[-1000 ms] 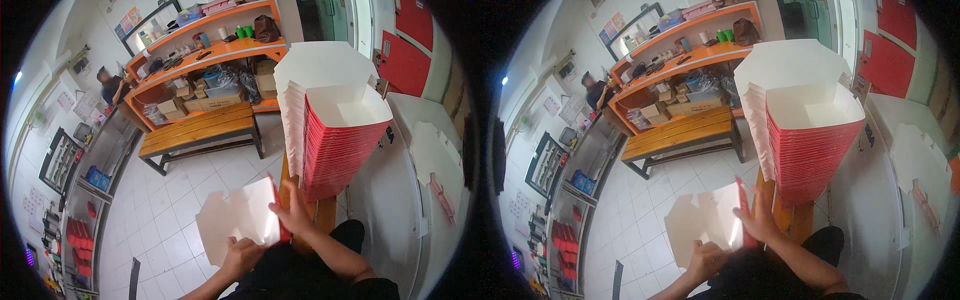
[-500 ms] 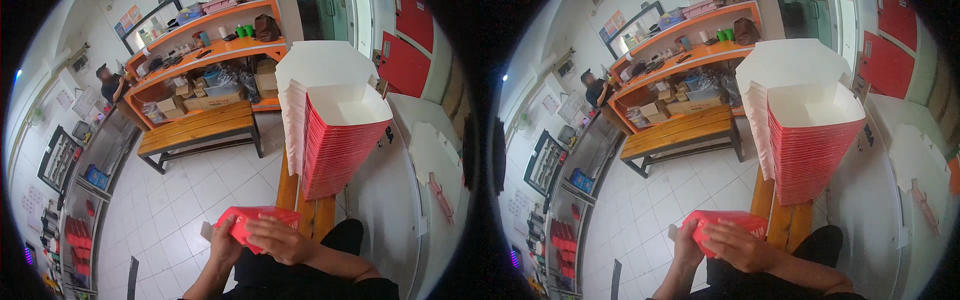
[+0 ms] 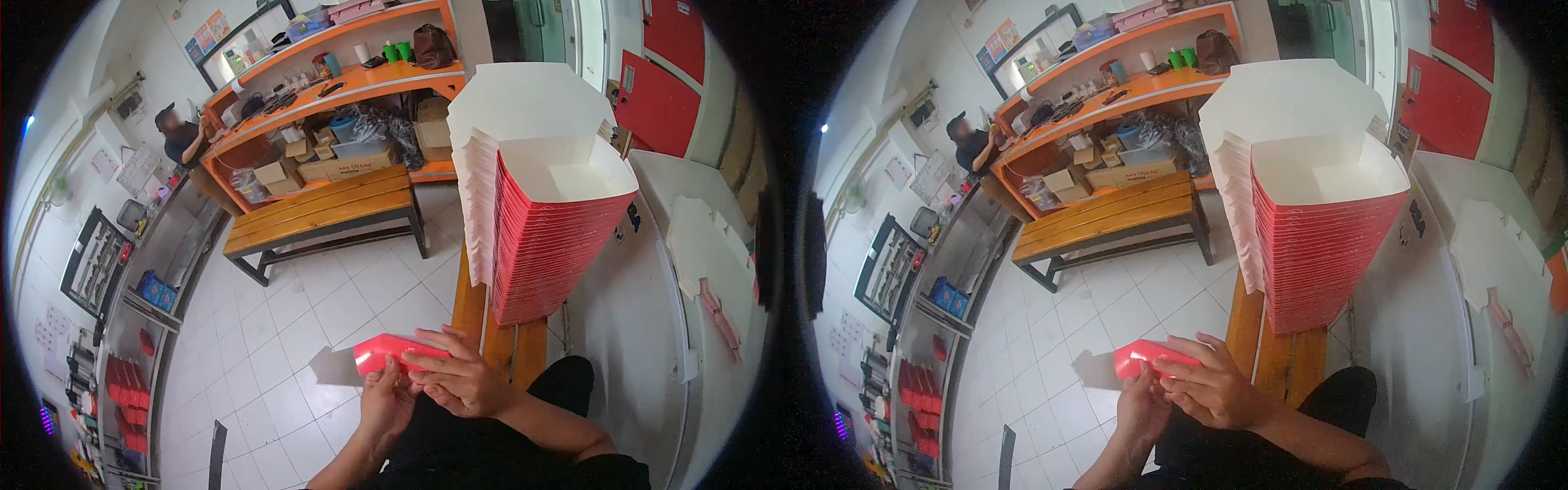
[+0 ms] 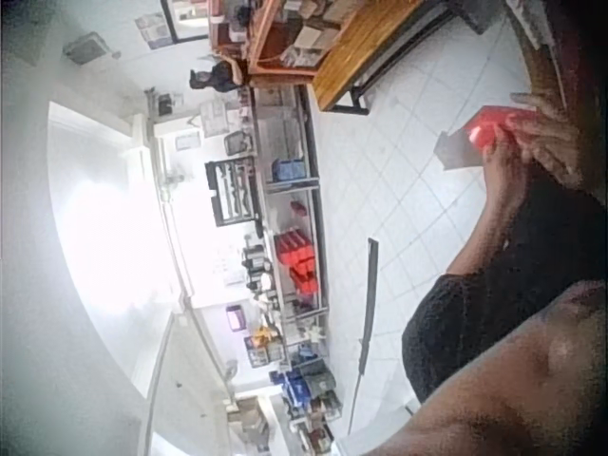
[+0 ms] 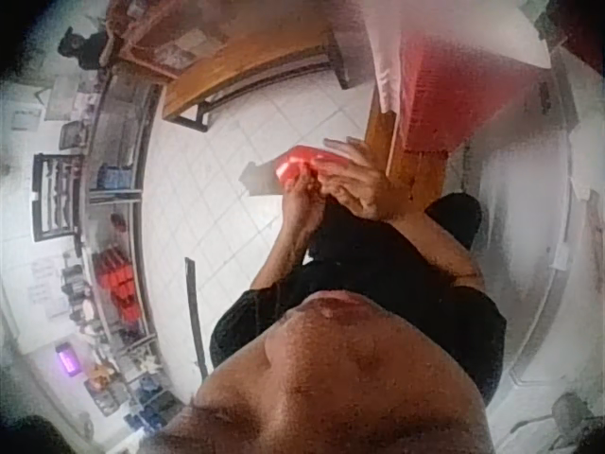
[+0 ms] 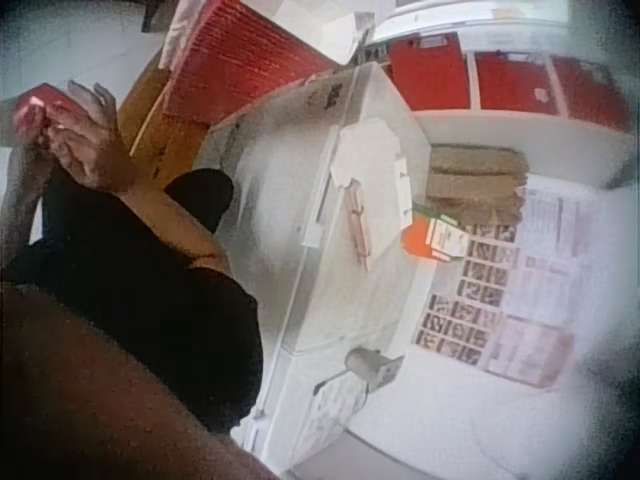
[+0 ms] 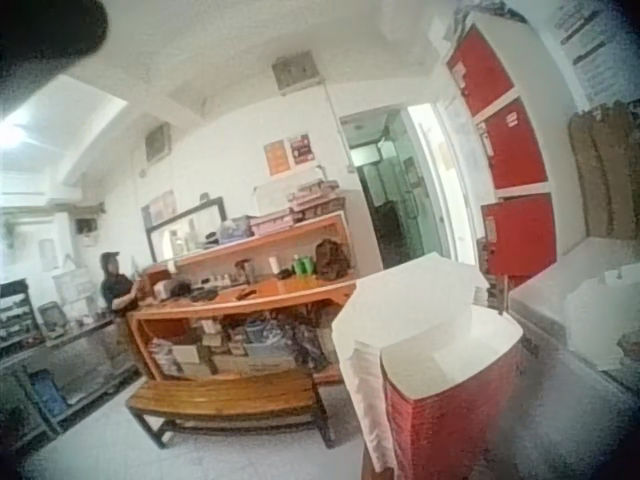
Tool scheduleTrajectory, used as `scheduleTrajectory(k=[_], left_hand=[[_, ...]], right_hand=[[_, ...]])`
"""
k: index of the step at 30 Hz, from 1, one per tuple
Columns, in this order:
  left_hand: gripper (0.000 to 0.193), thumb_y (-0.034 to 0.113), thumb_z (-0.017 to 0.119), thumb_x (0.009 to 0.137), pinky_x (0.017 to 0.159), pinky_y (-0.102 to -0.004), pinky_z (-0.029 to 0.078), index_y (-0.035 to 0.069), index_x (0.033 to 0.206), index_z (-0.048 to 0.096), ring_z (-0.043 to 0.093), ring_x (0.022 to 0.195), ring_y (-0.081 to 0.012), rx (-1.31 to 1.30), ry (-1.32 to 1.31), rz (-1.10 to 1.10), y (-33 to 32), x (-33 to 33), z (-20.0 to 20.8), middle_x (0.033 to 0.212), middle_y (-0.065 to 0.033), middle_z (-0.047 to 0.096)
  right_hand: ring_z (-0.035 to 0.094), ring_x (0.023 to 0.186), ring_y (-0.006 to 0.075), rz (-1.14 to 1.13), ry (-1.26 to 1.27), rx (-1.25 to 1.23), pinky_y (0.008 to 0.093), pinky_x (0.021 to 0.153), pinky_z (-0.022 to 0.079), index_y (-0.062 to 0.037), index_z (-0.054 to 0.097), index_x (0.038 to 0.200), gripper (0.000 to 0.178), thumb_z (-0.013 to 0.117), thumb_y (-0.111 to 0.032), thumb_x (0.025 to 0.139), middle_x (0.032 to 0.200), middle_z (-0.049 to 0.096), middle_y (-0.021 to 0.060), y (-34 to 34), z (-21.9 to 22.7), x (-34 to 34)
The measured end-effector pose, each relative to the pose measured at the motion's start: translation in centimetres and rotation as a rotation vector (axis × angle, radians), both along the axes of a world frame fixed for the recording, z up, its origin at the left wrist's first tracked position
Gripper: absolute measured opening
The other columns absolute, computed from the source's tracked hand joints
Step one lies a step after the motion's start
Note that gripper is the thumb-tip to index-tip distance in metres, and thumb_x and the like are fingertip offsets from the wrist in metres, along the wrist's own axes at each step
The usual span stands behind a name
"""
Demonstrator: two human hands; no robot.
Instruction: The person folds cardboard food boxes by hand. The person bends the flaps and sides to assemble each box and stacks them into a pile.
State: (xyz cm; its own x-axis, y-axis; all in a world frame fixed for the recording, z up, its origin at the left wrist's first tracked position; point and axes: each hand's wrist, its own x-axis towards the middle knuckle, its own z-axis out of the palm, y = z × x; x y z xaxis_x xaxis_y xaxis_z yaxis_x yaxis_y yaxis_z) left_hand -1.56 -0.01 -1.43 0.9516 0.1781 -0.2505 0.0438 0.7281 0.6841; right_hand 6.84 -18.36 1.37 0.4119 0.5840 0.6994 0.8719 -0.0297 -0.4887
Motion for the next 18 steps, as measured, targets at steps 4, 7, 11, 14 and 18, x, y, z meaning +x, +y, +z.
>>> scheduleTrajectory(k=[4, 7, 11, 14, 18], left_hand=[[0.029, 0.026, 0.052, 0.113, 0.085, -0.0382, 0.062, 0.006, 0.131, 0.060, 0.071, 0.100, -0.0209, 0.065, 0.026, 0.135, -3.1, 0.4, 3.0, 0.115, -0.0098, 0.072], [0.027, 0.021, 0.054, 0.112, 0.085, -0.0353, 0.063, 0.004, 0.133, 0.058, 0.072, 0.097, -0.0185, 0.177, -0.007, 0.185, -3.7, -0.1, 3.2, 0.117, -0.0097, 0.072], [0.025, 0.016, 0.058, 0.110, 0.078, -0.0312, 0.060, 0.003, 0.131, 0.060, 0.072, 0.094, -0.0179, 0.514, 0.011, 0.261, -2.7, 0.1, 2.2, 0.110, -0.0065, 0.073], [0.021, 0.016, 0.060, 0.109, 0.068, -0.0293, 0.056, 0.002, 0.124, 0.064, 0.072, 0.083, -0.0146, 0.907, -0.091, 0.181, 2.5, -0.1, 0.0, 0.092, -0.0022, 0.074], [0.017, 0.010, 0.062, 0.104, 0.070, -0.0389, 0.057, 0.002, 0.117, 0.068, 0.075, 0.078, -0.0231, 1.486, 0.023, -0.458, 4.7, -1.4, 3.7, 0.086, -0.0145, 0.077]], right_hand=[[0.050, 0.141, 0.0439, -0.211, 0.022, 0.021, 0.0633, 0.114, 0.037, -0.0090, 0.071, 0.135, 0.040, 0.057, -0.035, 0.108, 0.147, 0.059, 0.0215, 1.4, -1.5, -0.6], [0.051, 0.139, 0.0459, -0.344, -0.013, -0.018, 0.0627, 0.112, 0.039, -0.0085, 0.060, 0.148, 0.050, 0.059, -0.036, 0.107, 0.147, 0.055, 0.0278, 2.1, -1.6, -0.7], [0.059, 0.125, 0.0415, -0.257, 0.077, -0.024, 0.0543, 0.103, 0.049, -0.0116, 0.046, 0.159, 0.062, 0.064, -0.033, 0.104, 0.137, 0.057, 0.0282, 3.6, -4.0, -1.7], [0.064, 0.114, 0.0392, -0.052, 0.177, -0.093, 0.0500, 0.096, 0.053, -0.0141, 0.041, 0.162, 0.065, 0.066, -0.030, 0.104, 0.125, 0.063, 0.0257, 2.0, -3.6, -1.3], [0.071, 0.092, 0.0371, -0.019, 0.457, -0.378, 0.0472, 0.080, 0.057, -0.0158, 0.038, 0.161, 0.064, 0.065, -0.029, 0.105, 0.106, 0.069, 0.0225, -0.1, -3.2, 1.5]])
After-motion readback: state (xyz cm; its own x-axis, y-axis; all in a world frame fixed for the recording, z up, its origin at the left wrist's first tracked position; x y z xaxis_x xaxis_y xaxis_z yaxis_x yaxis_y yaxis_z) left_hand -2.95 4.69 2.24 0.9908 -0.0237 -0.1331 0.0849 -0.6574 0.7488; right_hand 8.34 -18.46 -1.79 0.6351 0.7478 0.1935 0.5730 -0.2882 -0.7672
